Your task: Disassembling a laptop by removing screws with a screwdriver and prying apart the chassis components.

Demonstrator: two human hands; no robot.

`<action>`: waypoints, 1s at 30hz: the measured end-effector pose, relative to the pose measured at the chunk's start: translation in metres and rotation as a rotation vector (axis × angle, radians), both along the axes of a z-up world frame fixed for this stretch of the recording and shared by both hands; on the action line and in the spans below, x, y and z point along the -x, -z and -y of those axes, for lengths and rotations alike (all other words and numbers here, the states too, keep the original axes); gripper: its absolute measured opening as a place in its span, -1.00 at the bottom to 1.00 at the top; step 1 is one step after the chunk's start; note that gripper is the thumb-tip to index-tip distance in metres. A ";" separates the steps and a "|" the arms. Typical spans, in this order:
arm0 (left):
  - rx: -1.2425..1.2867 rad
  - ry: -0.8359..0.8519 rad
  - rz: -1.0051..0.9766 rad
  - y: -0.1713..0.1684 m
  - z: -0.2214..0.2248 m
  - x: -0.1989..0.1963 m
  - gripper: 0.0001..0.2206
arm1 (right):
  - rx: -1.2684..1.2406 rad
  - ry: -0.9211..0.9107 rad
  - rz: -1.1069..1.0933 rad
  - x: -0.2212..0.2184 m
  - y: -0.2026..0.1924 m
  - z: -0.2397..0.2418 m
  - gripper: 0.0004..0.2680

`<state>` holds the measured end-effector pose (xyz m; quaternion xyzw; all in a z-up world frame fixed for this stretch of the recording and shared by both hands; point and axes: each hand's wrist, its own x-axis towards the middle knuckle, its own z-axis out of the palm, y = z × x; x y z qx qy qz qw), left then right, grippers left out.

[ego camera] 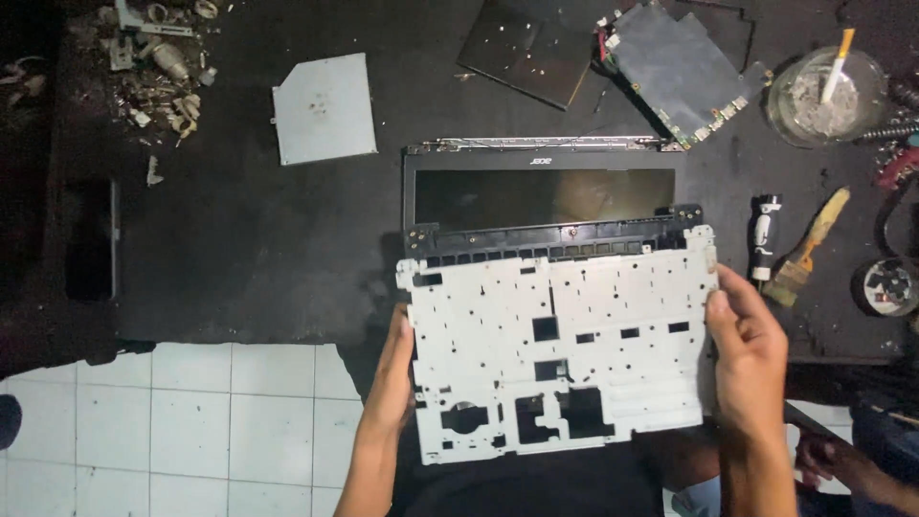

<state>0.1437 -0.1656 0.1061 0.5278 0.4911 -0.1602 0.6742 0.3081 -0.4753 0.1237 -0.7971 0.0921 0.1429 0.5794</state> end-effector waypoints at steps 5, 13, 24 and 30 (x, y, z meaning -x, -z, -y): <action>0.054 -0.020 0.549 0.002 0.001 -0.007 -0.24 | 0.006 -0.019 0.052 0.002 0.013 -0.003 -0.66; -0.010 -0.060 0.209 0.000 0.004 -0.009 -0.29 | 0.015 0.026 0.086 -0.001 0.024 -0.002 -0.67; 0.010 -0.097 0.221 -0.013 0.005 -0.016 -0.33 | 0.038 -0.001 0.154 -0.005 0.025 0.003 -0.69; -0.027 -0.078 0.188 -0.014 0.006 -0.015 -0.29 | -0.020 0.038 0.148 -0.008 0.035 0.017 -0.65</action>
